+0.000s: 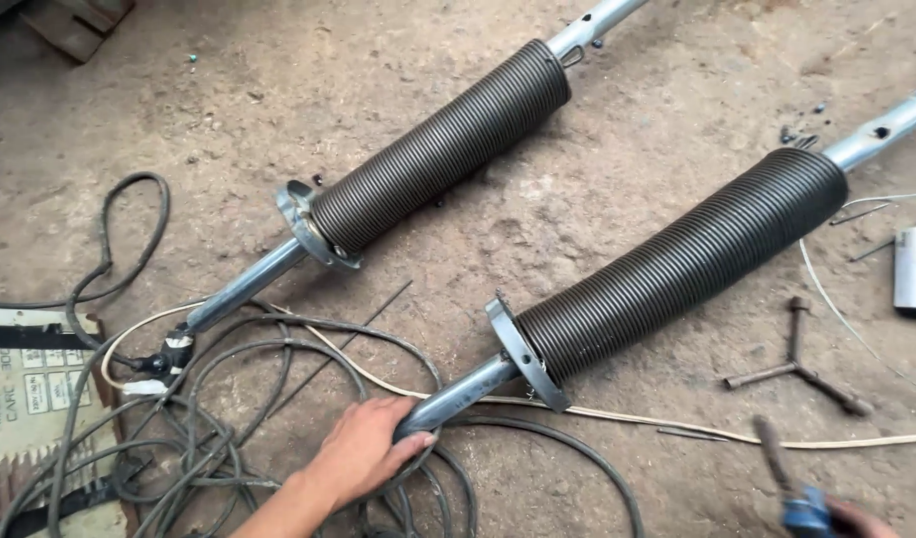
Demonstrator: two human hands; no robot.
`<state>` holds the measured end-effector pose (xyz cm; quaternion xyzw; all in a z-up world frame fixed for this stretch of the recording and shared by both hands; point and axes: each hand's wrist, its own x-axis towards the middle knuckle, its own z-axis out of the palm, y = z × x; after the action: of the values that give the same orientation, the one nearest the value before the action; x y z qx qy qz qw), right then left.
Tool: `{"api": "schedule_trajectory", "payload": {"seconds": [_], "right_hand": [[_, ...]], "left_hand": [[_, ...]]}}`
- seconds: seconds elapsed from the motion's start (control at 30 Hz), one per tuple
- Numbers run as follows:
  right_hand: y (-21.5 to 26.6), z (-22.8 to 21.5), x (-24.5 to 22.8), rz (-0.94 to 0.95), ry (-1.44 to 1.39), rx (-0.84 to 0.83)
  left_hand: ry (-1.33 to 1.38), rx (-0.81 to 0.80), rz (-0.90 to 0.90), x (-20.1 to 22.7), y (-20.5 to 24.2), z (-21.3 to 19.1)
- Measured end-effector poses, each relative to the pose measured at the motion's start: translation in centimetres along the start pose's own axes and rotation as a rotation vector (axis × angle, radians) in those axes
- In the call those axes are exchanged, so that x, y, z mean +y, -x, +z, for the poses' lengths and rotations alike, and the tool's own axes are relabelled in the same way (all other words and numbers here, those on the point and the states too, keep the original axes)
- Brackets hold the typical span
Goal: Using pliers to secure wire fasteners on large industrial springs mounted on metal shafts.
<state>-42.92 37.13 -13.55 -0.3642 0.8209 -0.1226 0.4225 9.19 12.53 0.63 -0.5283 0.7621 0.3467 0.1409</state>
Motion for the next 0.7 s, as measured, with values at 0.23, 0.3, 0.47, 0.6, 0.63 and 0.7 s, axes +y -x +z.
{"api": "schedule_trajectory", "payload": {"seconds": [0.23,0.3,0.47,0.6,0.63,0.7], "right_hand": [[1.4,1.7,-18.3,-0.085,0.072,-0.028],[1.5,0.1,-23.4,-0.118,0.055,-0.059],[0.7,0.9,-24.6,-0.478,-0.080,0.089],[-2.2,1.9,-24.2,-0.568,0.105,-0.296],[-2.8,1.8,-24.4,-0.570,0.096,-0.301],[-3.8,1.4,-24.4,-0.530,0.561,-0.421]], "left_hand": [[-0.018,-0.042,-0.089,0.9,0.2,0.0],[-0.041,-0.053,-0.151,0.9,0.2,0.1],[-0.016,-0.022,-0.189,0.8,0.0,0.7],[-0.019,-0.062,-0.244,2.2,-0.1,0.0],[-0.027,-0.064,-0.251,2.6,0.0,-0.3],[-0.044,-0.102,-0.293,3.3,-0.1,-0.7]]}}
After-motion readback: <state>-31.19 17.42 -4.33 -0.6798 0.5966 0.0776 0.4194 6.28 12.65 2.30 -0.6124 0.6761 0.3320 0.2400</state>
